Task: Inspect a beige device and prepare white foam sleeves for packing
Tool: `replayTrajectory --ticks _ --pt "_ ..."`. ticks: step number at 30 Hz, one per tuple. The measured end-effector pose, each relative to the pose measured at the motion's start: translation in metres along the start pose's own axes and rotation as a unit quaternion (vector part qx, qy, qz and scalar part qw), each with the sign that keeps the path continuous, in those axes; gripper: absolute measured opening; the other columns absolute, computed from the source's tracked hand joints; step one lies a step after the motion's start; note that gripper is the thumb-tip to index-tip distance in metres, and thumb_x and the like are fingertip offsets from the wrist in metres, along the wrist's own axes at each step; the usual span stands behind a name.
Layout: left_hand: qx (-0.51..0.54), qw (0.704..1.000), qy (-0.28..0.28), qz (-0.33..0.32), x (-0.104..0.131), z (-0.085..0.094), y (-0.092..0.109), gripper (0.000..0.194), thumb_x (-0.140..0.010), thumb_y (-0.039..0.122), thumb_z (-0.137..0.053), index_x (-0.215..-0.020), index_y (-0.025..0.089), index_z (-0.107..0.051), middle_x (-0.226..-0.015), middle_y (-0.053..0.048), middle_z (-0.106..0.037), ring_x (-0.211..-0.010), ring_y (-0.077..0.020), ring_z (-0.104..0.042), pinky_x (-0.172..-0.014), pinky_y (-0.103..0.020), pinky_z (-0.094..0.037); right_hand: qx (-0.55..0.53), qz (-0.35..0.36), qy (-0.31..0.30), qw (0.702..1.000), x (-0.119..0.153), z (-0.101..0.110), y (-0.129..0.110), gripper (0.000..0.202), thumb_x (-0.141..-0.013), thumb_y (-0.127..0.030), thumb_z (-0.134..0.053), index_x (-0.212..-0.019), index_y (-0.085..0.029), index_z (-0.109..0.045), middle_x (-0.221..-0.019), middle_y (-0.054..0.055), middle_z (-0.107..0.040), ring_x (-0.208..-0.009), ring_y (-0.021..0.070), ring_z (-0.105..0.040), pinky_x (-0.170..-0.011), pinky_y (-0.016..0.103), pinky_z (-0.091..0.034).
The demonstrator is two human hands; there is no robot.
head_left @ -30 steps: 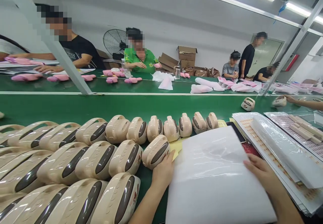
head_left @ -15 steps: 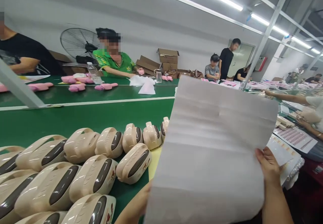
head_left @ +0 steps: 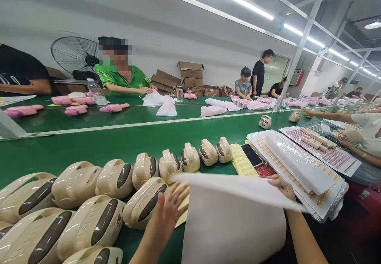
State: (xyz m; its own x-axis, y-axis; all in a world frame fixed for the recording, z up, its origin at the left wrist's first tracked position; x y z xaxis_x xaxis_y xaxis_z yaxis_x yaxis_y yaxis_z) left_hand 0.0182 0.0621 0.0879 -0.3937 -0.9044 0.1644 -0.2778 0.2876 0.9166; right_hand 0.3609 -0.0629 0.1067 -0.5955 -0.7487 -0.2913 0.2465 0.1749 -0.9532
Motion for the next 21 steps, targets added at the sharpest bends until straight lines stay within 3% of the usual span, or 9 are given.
replayTrajectory --ticks 2,5,6,8,11,13,16,18,21 --pt "-0.014 0.998 0.017 -0.055 -0.006 -0.002 0.022 0.091 -0.067 0.08 -0.031 -0.135 0.019 -0.033 -0.138 -0.012 -0.043 -0.131 -0.0309 -0.029 -0.103 -0.046 -0.03 -0.014 -0.009 -0.039 0.999 0.0 -0.003 0.001 0.022 -0.057 -0.04 -0.073 -0.05 -0.02 -0.064 -0.082 0.005 -0.062 -0.074 0.0198 -0.059 -0.063 0.03 -0.047" --pt "-0.188 0.97 -0.088 -0.13 0.002 -0.027 0.049 0.086 -0.063 0.077 -0.043 -0.128 0.021 -0.046 -0.136 -0.01 -0.046 -0.13 -0.0317 -0.03 -0.106 -0.043 -0.026 -0.03 -0.021 -0.081 0.996 -0.002 -0.008 0.006 0.014 -0.061 -0.026 -0.068 -0.05 -0.02 -0.064 -0.077 0.001 -0.058 -0.067 0.0152 -0.056 -0.057 0.026 -0.044" --pt "-0.279 0.941 -0.139 -0.13 0.008 -0.039 0.05 0.084 -0.06 0.072 -0.054 -0.127 0.023 -0.046 -0.137 -0.008 -0.046 -0.13 -0.0321 -0.031 -0.107 -0.043 -0.023 -0.029 -0.02 -0.086 0.996 -0.004 -0.01 0.008 0.013 -0.061 -0.023 -0.066 -0.049 -0.02 -0.063 -0.073 0.0 -0.056 -0.064 0.0138 -0.054 -0.055 0.025 -0.042" --pt "-0.467 0.852 -0.223 -0.085 0.018 -0.063 0.038 0.093 -0.051 0.054 -0.072 -0.133 0.026 -0.038 -0.141 -0.007 -0.039 -0.13 -0.0325 -0.03 -0.108 -0.045 -0.017 -0.018 -0.014 -0.082 0.996 -0.008 -0.014 0.012 0.014 -0.062 -0.022 -0.062 -0.049 -0.02 -0.063 -0.066 -0.002 -0.053 -0.059 0.0121 -0.051 -0.054 0.024 -0.04" --pt "-0.636 0.713 -0.296 -0.026 0.024 -0.092 0.009 0.112 -0.044 0.037 -0.076 -0.14 0.017 -0.021 -0.146 -0.015 -0.027 -0.131 -0.0329 -0.028 -0.106 -0.044 -0.021 0.005 -0.002 -0.073 0.997 -0.013 -0.021 0.017 0.016 -0.064 -0.021 -0.055 -0.051 -0.021 -0.065 -0.062 -0.002 -0.051 -0.06 0.0124 -0.05 -0.058 0.025 -0.04" --pt "-0.693 0.663 -0.281 -0.024 0.018 -0.103 -0.006 0.114 -0.044 0.03 -0.075 -0.14 0.012 -0.016 -0.144 -0.02 -0.03 -0.129 -0.033 -0.032 -0.104 -0.042 -0.026 0.026 0.004 -0.068 0.997 -0.013 -0.025 0.019 0.018 -0.063 -0.02 -0.051 -0.052 -0.021 -0.066 -0.061 -0.001 -0.053 -0.062 0.0134 -0.051 -0.061 0.026 -0.041" --pt "-0.734 0.641 -0.221 -0.048 0.005 -0.106 -0.017 0.105 -0.051 0.029 -0.07 -0.14 0.009 -0.016 -0.136 -0.021 -0.042 -0.122 -0.0327 -0.043 -0.098 -0.042 -0.035 0.063 0.001 -0.059 0.996 -0.013 -0.028 0.024 0.024 -0.062 -0.017 -0.045 -0.054 -0.021 -0.066 -0.062 0.0 -0.058 -0.066 0.0152 -0.054 -0.067 0.028 -0.043" --pt "-0.747 0.622 -0.202 -0.12 0.008 -0.109 -0.019 0.092 -0.059 0.03 -0.065 -0.139 0.009 -0.023 -0.137 -0.02 -0.042 -0.123 -0.0333 -0.041 -0.098 -0.044 -0.034 0.093 -0.013 -0.049 0.994 -0.013 -0.029 0.031 0.027 -0.063 -0.014 -0.041 -0.056 -0.02 -0.066 -0.064 0.001 -0.062 -0.068 0.0159 -0.057 -0.07 0.029 -0.044" --pt "-0.747 0.558 -0.239 -0.27 0.034 -0.119 -0.029 0.062 -0.072 0.021 -0.053 -0.133 0.021 -0.039 -0.137 -0.014 -0.042 -0.127 -0.0332 -0.036 -0.102 -0.051 -0.026 0.145 -0.042 -0.044 0.988 -0.009 -0.034 0.038 0.03 -0.065 -0.009 -0.039 -0.058 -0.018 -0.066 -0.063 0.002 -0.064 -0.065 0.0155 -0.058 -0.066 0.028 -0.046"
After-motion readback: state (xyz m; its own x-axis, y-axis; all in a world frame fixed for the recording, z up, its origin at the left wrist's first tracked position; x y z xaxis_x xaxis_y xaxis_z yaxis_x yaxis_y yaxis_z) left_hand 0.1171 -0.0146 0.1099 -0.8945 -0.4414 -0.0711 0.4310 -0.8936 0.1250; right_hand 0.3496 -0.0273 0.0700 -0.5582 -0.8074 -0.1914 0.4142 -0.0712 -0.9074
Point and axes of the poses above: each hand's wrist, its own x-axis away from the middle knuckle, its own z-axis out of the back of the hand, y = z × x, the point moved 6 cm from there along -x, towards the middle knuckle
